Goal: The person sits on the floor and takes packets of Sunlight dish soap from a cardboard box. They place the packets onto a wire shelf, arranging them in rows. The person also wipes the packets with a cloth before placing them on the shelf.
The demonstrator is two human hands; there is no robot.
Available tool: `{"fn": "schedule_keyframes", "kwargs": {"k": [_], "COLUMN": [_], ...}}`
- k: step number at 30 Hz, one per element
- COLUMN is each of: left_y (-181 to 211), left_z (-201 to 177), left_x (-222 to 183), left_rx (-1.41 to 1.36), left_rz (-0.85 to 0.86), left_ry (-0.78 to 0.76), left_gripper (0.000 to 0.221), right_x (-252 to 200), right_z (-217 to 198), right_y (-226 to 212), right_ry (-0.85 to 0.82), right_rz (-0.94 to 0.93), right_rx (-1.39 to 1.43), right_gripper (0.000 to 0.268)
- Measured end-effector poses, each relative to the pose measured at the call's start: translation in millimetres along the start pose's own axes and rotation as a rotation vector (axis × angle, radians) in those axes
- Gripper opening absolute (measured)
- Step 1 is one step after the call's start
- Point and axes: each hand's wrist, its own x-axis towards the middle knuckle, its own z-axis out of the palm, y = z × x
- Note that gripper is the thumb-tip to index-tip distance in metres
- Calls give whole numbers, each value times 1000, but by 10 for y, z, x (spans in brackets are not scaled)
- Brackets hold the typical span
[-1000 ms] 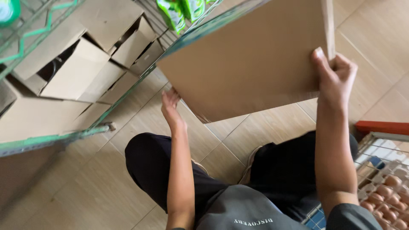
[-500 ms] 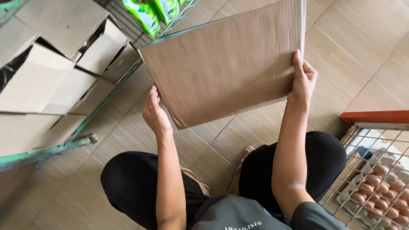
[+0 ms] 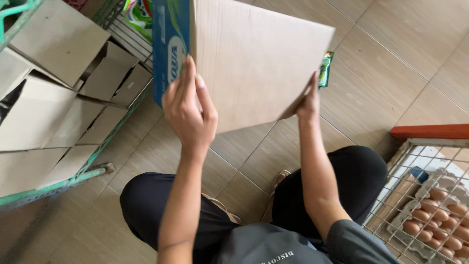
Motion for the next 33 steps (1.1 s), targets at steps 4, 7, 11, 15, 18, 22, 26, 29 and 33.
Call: {"fn": "schedule_keyframes", "kwargs": {"k": [4, 7, 11, 15, 18, 22, 26, 29, 33], "left_y": [81, 312, 717, 1095, 1311, 1509, 1653, 1675, 1640], "left_z": [99, 275, 511, 739, 793, 760, 837, 860, 717], "left_x": [164, 181, 157, 216, 230, 301, 587, 762, 779], "left_rx": [-75, -214, -234, -195, -232, -294, -348, -338, -388], "left_rz": [37, -49, 145, 268, 273, 307, 362, 413, 412], "left_ry": [-79, -197, -181, -213, -241, -268, -293, -295, -266], "left_gripper": [35, 43, 47, 49, 50, 51, 47, 47, 40], "right_x": [111, 154, 145, 45, 3, -164, -289, -235, -175], "right_z": [-83, -217, -323, -301, -184, -138, -161, -124, -92], "right_y": [190, 330, 592, 801, 823, 786, 750, 718, 684], "right_ry": [-134, -138, -141, -191, -209, -194, -180, -177, -118], "right_rz": [0, 39, 81, 27, -33, -224, -447, -517, -139], "right_rx": [142, 203, 265, 258, 142, -129, -435, -494, 19], "right_gripper": [84, 85, 87, 84, 82, 79, 76, 73, 81]}}
